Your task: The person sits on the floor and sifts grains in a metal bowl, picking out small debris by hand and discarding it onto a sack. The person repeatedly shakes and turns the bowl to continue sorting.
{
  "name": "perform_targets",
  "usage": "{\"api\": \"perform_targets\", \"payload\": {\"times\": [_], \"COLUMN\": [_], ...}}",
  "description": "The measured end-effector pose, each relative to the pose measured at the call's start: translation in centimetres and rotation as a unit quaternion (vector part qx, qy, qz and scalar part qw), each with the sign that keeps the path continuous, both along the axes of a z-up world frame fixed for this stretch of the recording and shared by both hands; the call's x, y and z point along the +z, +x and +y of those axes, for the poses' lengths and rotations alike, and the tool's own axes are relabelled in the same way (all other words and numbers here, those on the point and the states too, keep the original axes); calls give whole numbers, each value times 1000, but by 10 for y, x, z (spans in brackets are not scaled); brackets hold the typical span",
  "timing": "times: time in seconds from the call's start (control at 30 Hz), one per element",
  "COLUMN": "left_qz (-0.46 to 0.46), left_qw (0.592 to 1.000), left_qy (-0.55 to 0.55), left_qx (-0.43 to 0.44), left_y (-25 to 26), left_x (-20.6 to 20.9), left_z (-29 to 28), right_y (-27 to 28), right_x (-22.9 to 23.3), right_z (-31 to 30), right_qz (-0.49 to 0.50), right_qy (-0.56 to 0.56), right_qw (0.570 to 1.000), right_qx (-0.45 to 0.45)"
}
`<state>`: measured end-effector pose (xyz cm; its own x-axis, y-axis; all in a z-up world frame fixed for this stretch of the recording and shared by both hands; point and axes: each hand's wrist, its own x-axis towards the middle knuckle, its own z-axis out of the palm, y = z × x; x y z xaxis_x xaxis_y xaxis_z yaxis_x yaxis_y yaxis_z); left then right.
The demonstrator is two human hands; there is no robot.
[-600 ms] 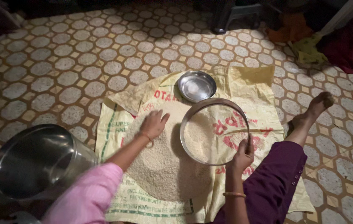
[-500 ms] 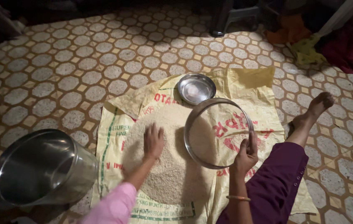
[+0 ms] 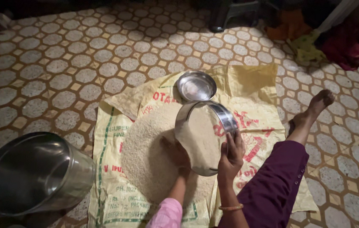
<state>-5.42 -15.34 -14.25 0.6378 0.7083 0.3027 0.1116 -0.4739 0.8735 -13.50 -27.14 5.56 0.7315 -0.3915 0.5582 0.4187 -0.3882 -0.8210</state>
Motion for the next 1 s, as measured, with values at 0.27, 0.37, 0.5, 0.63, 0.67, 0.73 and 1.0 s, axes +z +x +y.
{"api": "perform_targets", "payload": {"times": [0.27,0.37,0.5,0.63,0.67,0.73,1.0], "left_qz": [232,288,340,363,381,401,195], "left_qw": [903,848,788,825,831,836,875], "left_qy": [122,154,237,122,86,-23,-169], "left_qx": [-341,-417,-454,-416,-395,-374,-411], "left_y": [22,26,23,2,-4,-15,23], "left_x": [114,190,250,256,252,236,109], "left_z": [-2,26,88,161,175,195,161], "right_y": [29,39,45,55,56,51,41], "right_x": [-58,-90,-133,-158,-157,-148,-115], "right_z": [-73,-101,-114,-79,-66,-53,-66], "right_qz": [52,180,266,335,346,345,358], "right_qy": [348,459,564,572,573,577,521], "right_qw": [936,864,781,748,742,735,758], "right_qx": [-35,-104,-23,39,41,86,161]}}
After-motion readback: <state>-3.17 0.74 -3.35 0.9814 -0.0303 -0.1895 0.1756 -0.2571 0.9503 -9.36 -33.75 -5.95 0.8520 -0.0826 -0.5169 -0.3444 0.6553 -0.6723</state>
